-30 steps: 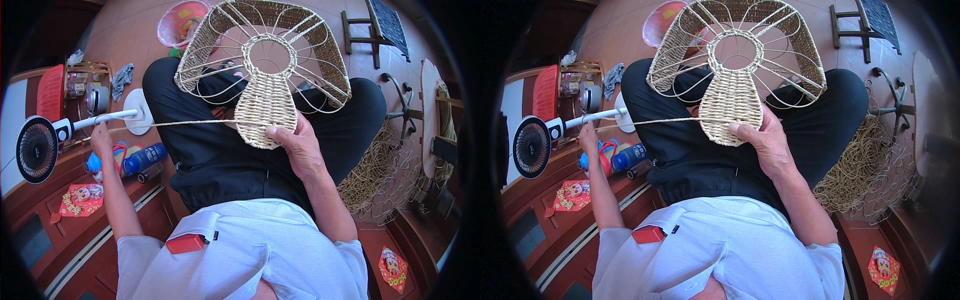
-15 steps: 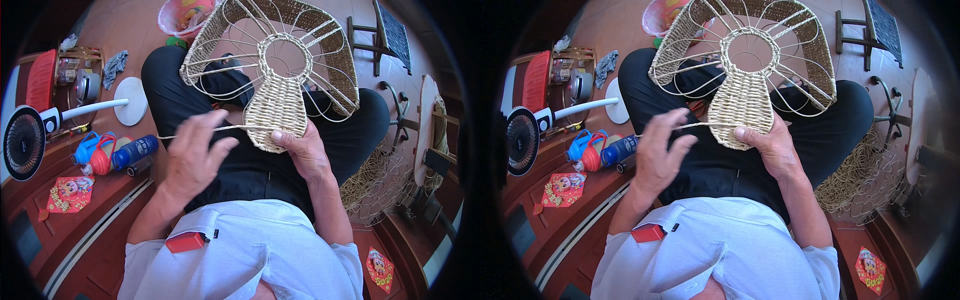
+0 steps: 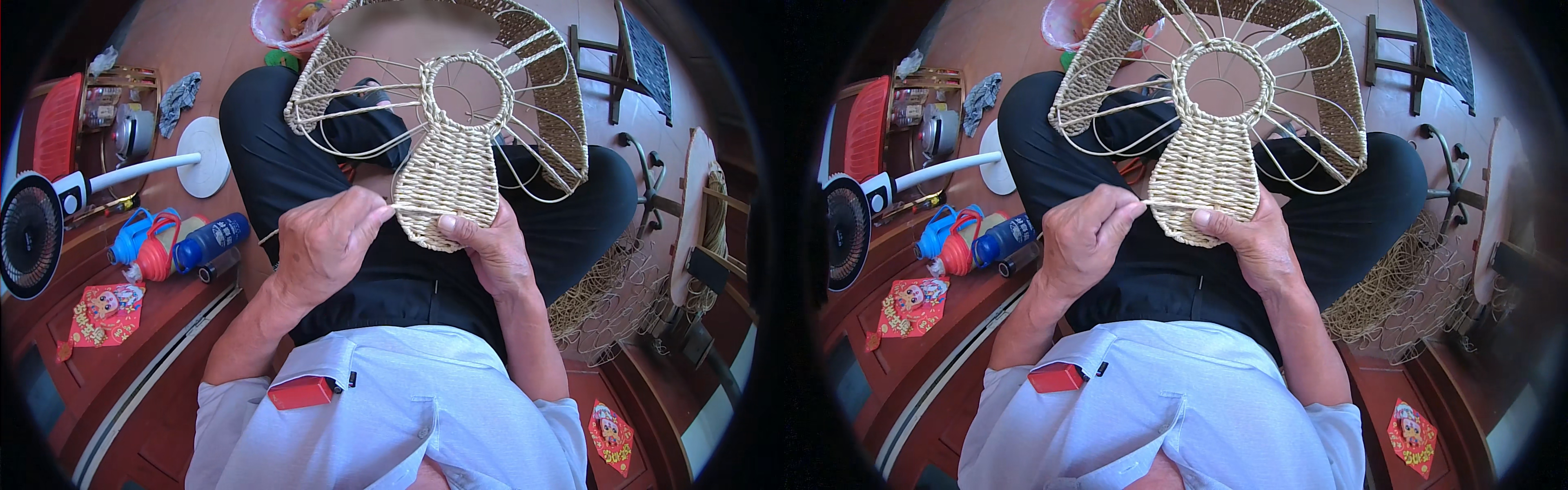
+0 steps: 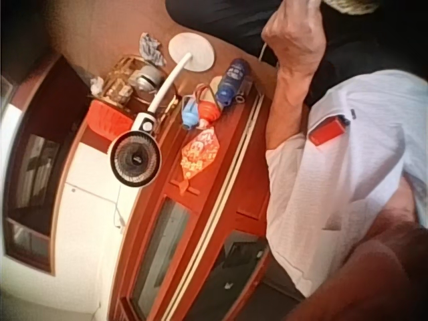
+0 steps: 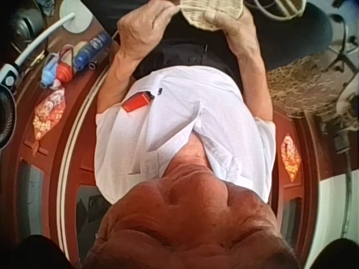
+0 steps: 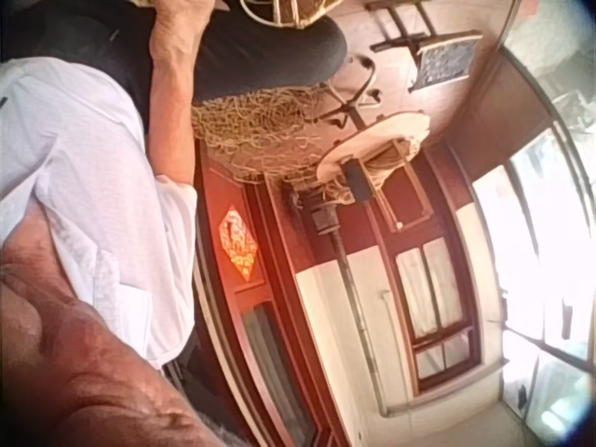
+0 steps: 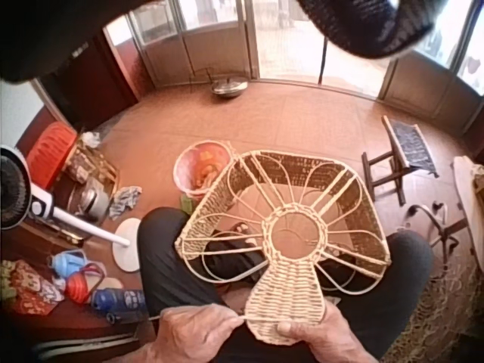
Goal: Weaving a fan-shaped basket frame using straw material.
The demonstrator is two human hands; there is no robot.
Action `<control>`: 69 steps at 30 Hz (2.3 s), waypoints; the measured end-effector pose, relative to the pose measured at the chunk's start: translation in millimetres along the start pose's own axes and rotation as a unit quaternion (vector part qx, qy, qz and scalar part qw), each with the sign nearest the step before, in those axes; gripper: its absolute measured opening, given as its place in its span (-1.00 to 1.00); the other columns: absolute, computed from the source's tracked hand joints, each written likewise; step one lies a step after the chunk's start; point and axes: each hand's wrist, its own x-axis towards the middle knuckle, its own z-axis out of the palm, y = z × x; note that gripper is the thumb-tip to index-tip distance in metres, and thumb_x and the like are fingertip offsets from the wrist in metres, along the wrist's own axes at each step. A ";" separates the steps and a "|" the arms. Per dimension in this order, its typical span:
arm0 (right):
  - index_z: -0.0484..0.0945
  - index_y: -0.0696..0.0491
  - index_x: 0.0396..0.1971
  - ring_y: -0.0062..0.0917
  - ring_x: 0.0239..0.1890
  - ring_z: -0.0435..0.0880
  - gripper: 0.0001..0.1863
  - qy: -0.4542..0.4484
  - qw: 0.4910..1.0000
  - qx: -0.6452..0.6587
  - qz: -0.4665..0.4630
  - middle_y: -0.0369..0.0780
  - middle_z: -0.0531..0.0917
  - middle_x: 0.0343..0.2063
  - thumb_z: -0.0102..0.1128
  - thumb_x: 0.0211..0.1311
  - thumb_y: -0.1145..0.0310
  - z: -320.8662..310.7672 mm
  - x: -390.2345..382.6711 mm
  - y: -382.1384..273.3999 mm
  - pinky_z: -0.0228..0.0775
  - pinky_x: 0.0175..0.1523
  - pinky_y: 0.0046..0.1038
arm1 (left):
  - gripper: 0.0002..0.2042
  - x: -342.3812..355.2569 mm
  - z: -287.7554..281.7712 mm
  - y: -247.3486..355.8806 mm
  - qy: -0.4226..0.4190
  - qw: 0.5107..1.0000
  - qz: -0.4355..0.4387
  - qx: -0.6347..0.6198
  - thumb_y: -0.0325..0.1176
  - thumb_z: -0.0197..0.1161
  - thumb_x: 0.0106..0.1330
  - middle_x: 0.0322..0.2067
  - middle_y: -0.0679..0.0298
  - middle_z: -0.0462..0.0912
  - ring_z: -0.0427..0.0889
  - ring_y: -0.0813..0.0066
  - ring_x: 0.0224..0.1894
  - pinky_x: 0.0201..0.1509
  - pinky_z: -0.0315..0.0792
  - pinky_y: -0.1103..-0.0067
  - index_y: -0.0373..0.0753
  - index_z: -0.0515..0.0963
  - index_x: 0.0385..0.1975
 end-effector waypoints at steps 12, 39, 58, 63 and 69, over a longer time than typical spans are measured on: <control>0.52 0.22 0.24 -0.47 0.08 0.77 -0.37 0.044 0.999 0.019 -0.016 -0.14 0.76 0.06 0.55 0.16 0.53 12.5 1.5 3.2 0.59 0.29 -0.37 | -0.87 12.6 -5.2 0.8 -0.054 0.986 -0.130 -0.093 -0.37 0.37 0.46 -0.49 0.17 0.69 0.71 0.43 -0.43 -0.30 0.52 0.50 -0.31 0.65 -0.25; 0.47 0.17 0.29 -0.43 0.04 0.77 -0.46 0.081 0.996 -0.036 -0.007 -0.16 0.72 0.08 0.39 0.34 0.54 -13.1 -5.8 7.2 0.66 0.21 -0.33 | -0.76 -254.7 276.2 -362.9 -0.146 0.769 -0.621 -0.041 -0.29 0.23 0.23 -0.14 -0.06 0.80 0.81 -0.06 -0.11 0.05 0.63 0.13 -0.23 0.79 -0.27; 0.52 0.14 0.26 -0.26 0.03 0.77 -0.47 0.120 0.993 -0.016 -0.005 -0.10 0.74 0.02 0.42 0.31 0.49 -25.2 -17.9 4.8 0.71 0.18 -0.19 | -0.81 -132.9 235.5 -319.9 0.213 0.895 -0.325 -0.221 -0.37 0.08 0.53 0.02 0.07 0.67 0.63 0.16 0.15 0.34 0.44 0.33 -0.12 0.61 -0.01; 0.42 0.14 0.32 -0.38 0.11 0.71 -0.11 0.152 0.987 -0.040 0.015 -0.21 0.67 0.08 0.60 -0.13 0.49 5.0 -11.9 4.2 0.59 0.29 -0.28 | -0.83 -130.0 247.6 -338.2 -0.047 0.910 -0.404 -0.082 -0.34 0.13 0.51 -0.05 0.10 0.68 0.63 0.19 0.07 0.25 0.45 0.34 -0.13 0.64 -0.04; 0.50 0.21 0.23 -0.36 0.05 0.78 -0.27 0.107 0.994 0.005 0.038 -0.14 0.74 0.03 0.62 0.00 0.46 20.1 -1.5 -4.2 0.67 0.23 -0.25 | -0.84 -133.5 237.4 -375.1 -0.197 0.880 -0.431 -0.038 -0.29 0.19 0.48 -0.13 0.13 0.69 0.64 0.23 -0.03 0.14 0.47 0.35 -0.13 0.66 -0.09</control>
